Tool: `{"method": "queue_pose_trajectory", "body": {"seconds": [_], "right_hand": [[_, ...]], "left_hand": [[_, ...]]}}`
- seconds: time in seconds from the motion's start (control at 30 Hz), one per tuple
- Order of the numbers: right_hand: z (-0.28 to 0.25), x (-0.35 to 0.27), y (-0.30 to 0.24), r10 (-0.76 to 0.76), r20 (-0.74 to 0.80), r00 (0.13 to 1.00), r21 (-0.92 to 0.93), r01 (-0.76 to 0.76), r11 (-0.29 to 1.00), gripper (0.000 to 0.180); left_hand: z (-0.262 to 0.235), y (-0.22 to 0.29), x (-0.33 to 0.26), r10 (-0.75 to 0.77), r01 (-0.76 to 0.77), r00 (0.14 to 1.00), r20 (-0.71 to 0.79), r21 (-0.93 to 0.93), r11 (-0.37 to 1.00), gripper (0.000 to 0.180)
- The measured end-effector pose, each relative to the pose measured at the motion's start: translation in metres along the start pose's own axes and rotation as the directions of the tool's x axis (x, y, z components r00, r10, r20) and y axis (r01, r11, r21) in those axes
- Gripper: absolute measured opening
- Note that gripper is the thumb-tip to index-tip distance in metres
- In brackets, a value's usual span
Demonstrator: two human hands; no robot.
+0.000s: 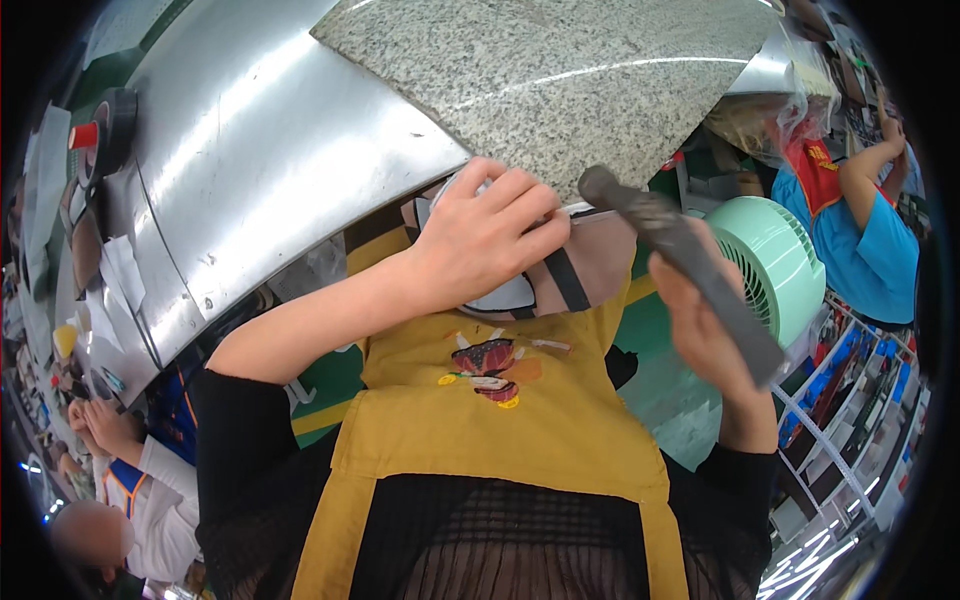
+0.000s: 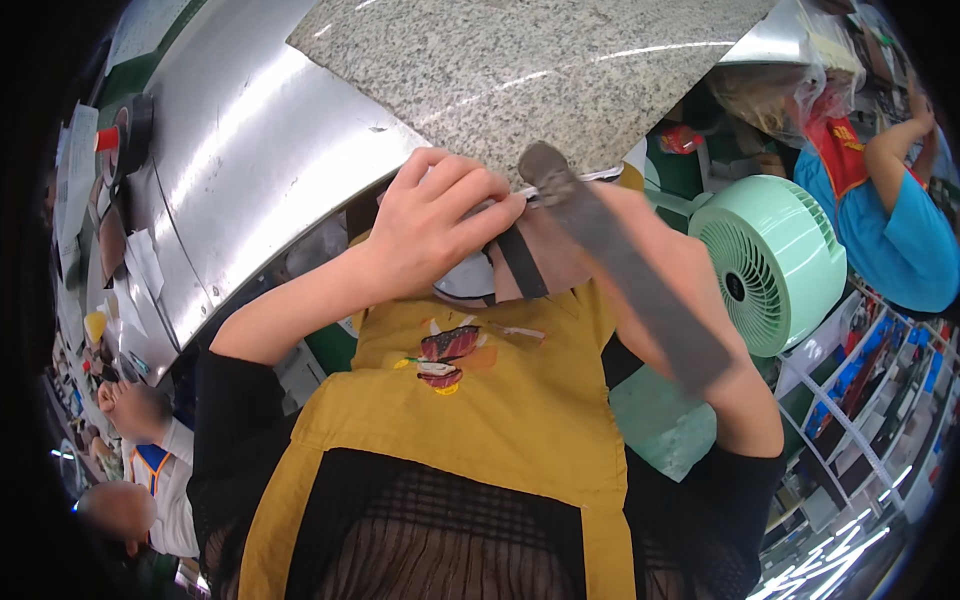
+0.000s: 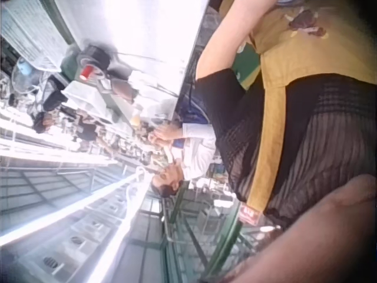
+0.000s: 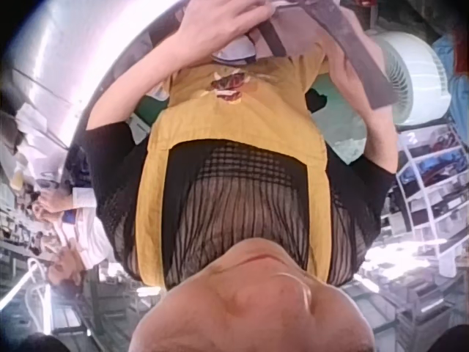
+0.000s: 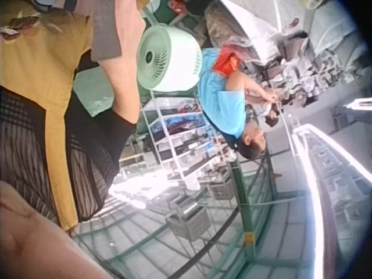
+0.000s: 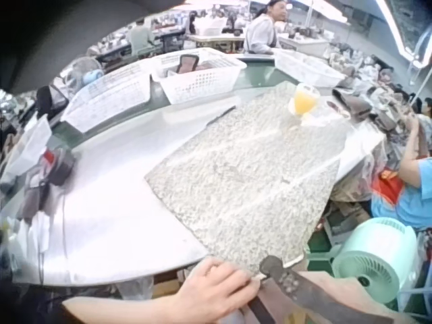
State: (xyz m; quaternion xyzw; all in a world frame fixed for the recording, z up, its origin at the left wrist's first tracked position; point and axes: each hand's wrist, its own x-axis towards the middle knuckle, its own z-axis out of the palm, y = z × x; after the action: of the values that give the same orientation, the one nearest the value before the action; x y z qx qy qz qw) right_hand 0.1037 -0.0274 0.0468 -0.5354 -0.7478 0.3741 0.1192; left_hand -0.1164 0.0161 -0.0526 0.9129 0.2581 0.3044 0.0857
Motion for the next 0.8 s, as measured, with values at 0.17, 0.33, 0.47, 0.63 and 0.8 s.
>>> {"method": "queue_pose_trajectory", "body": {"seconds": [0.17,0.33,0.47,0.63,0.8], "right_hand": [[0.005,0.003,-0.001,0.016,0.014,1.0,0.021,-0.016,1.0,0.045],[0.004,0.0,-0.004,0.027,0.021,0.999,-0.003,-0.027,1.0,0.046],[0.003,-0.002,-0.002,0.03,-0.008,1.0,0.091,-0.029,0.995,0.046],[0.011,-0.008,-0.003,-0.016,-0.07,0.997,0.058,0.02,0.998,0.041],[0.007,-0.009,0.0,-0.051,-0.063,0.997,0.019,0.052,0.998,0.04]], "left_hand": [[-0.009,0.001,0.001,-0.23,0.234,0.972,0.044,-0.165,0.958,0.025],[-0.001,-0.003,-0.004,-0.059,0.056,0.998,-0.036,-0.098,0.994,0.024],[0.001,-0.003,-0.007,0.006,-0.006,0.998,-0.064,-0.008,1.0,0.024],[0.003,-0.002,-0.007,-0.02,0.018,0.997,-0.08,-0.034,0.999,0.024],[0.006,-0.002,-0.008,-0.052,0.047,0.993,-0.109,-0.053,0.998,0.024]]}}
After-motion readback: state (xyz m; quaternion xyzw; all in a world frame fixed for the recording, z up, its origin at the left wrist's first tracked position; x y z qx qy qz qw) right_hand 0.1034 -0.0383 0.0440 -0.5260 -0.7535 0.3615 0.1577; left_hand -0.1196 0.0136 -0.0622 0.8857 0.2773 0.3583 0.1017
